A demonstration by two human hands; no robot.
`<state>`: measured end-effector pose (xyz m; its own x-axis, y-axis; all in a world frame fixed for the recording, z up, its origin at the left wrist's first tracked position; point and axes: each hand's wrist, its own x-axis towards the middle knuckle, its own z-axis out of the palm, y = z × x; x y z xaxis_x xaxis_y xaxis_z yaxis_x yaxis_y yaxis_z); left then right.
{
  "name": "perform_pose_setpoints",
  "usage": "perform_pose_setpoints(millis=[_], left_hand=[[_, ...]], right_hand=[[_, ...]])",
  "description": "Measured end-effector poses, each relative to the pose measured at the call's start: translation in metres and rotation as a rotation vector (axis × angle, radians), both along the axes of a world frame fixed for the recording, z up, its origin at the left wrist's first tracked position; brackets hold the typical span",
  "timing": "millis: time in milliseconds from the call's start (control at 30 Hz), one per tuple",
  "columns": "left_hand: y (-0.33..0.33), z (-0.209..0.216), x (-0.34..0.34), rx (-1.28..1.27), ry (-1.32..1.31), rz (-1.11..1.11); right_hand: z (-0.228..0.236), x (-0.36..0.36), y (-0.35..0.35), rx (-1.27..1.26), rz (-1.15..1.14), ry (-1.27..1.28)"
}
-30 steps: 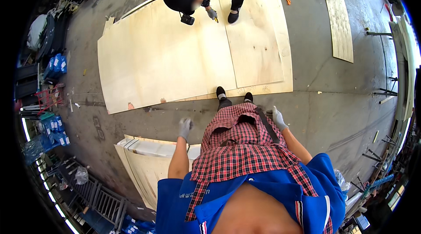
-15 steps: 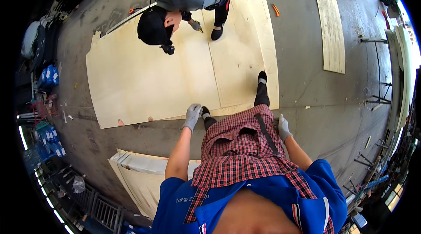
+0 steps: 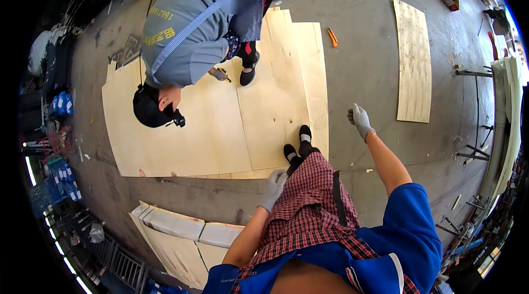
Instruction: The person uses a utility knife to score and separate large plywood sheets on the workshop floor. They align the sheets, score along seams, and break the wood apart into smaller pieces with assistance from a coworker.
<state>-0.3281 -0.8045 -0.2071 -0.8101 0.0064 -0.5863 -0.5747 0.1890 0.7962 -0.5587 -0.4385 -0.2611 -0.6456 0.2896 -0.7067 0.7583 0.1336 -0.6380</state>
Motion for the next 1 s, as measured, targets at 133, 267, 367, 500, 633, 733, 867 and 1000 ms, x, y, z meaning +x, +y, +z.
perform_pose_setpoints(millis=[133,267,367,500,633,733,867,1000], left_hand=[[0.073,0.022,-0.132,0.055,0.171,-0.255],[0.145,0.015,-0.207,0.153,0.26,-0.296],[0.197,-0.007,-0.257,0.19,0.405,-0.352],[0.279,-0.07,-0.31,0.176,0.387,-0.49],[0.342,-0.11,-0.341,0.131,0.312,-0.589],[0.37,-0.13,-0.371,0.086,0.324,-0.55],[0.386,-0.148,-0.382,0.13,0.315,-0.468],[0.407,-0.158,-0.378,0.033,0.424,-0.389]], right_hand=[[-0.062,-0.079,0.013,0.131,0.15,0.047],[-0.17,-0.14,0.043,0.488,0.436,-0.027],[-0.232,-0.195,0.047,0.573,0.518,-0.074],[-0.35,-0.284,0.077,0.563,0.544,-0.105],[-0.422,-0.357,0.1,0.573,0.564,-0.088],[-0.46,-0.402,0.121,0.604,0.476,-0.017],[-0.487,-0.447,0.144,0.662,0.419,-0.11],[-0.514,-0.485,0.135,0.803,0.481,-0.044]])
